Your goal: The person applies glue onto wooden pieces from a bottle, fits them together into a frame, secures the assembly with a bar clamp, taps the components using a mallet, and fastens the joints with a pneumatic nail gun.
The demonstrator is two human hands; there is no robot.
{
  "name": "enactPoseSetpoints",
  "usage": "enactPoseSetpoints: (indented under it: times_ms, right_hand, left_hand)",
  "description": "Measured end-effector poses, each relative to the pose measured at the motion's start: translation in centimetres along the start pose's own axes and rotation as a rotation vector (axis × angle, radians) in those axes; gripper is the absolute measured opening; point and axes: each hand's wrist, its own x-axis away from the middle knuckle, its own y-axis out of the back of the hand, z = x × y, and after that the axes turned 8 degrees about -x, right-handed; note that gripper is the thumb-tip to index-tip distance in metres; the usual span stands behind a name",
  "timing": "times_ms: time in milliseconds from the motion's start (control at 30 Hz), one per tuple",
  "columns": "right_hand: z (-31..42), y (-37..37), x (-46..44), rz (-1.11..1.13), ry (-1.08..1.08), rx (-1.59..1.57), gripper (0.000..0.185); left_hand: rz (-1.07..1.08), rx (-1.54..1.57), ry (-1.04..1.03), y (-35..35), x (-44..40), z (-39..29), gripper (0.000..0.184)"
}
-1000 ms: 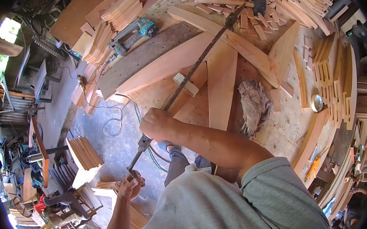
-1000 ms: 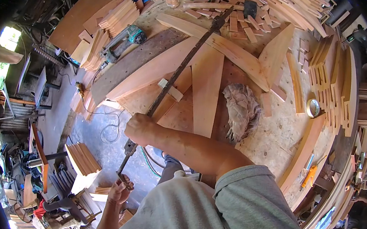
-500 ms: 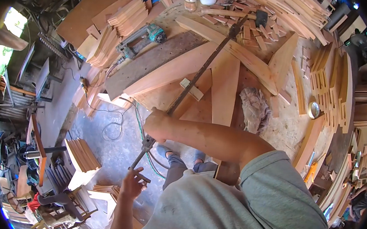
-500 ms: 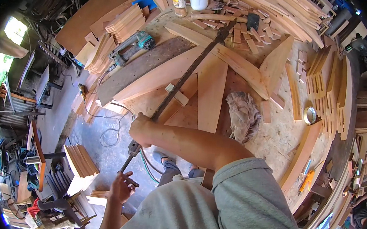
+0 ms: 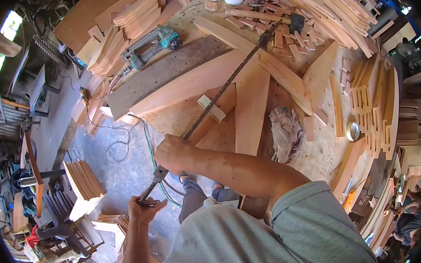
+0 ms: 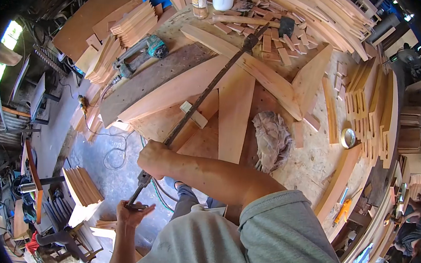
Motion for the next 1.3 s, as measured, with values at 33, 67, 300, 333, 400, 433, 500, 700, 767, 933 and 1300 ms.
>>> enactPoseSetpoints:
  times_ms: [33, 67, 300, 333, 400, 433, 500, 700, 767, 933, 1300]
  right_hand:
    - [-0.1, -0.1, -0.1, 0.002, -0.003, -0.001, 0.021]
    - [-0.2, -0.1, -0.2, 0.001, -0.008, -0.003, 0.021]
    - [0.0, 0.0, 0.1, 0.008, -0.010, -0.022, 0.021]
    - [0.1, 0.1, 0.0, 0.007, -0.007, -0.028, 0.020]
    - [0.1, 0.4, 0.0, 0.015, -0.001, -0.021, 0.020]
    - [0.1, 0.5, 0.0, 0.028, -0.003, -0.021, 0.020]
    - [0.1, 0.6, 0.0, 0.058, -0.009, -0.021, 0.020]
    - [-0.1, -0.6, -0.2, -0.026, -0.010, -0.007, 0.020]
    - [0.0, -0.8, -0.4, -0.028, -0.017, -0.017, 0.020]
    - [-0.2, -1.2, -0.4, -0.024, -0.029, -0.039, 0.021]
    - [0.1, 0.7, -0.1, 0.036, -0.005, -0.037, 0.019]
  left_hand:
    - [0.000, 0.000, 0.004, -0.8, -0.1, 0.3, 0.038]
    - [-0.094, -0.009, -0.160, -2.8, -0.2, 0.9, 0.035]
    - [-0.419, -0.081, -0.590, -10.9, 1.4, 2.9, 0.023]
    - [-0.434, -0.102, -0.571, -11.1, 1.7, 2.8, 0.021]
    - [-0.434, -0.138, -0.592, -10.6, 1.6, 2.1, 0.021]
    - [-0.437, -0.177, -0.603, -9.9, 1.7, 1.2, 0.020]
    - [-0.443, -0.255, -0.619, -9.7, 1.2, -0.2, 0.019]
    - [-0.450, -0.505, -0.626, -9.2, -1.4, -2.4, 0.016]
    - [-0.449, -0.596, -0.617, -6.9, -0.9, -2.3, 0.015]
    - [-0.453, -0.819, -0.609, -4.8, -1.3, -1.5, 0.012]
    - [-0.606, -0.814, -0.885, -11.3, 1.5, -0.8, 0.010]
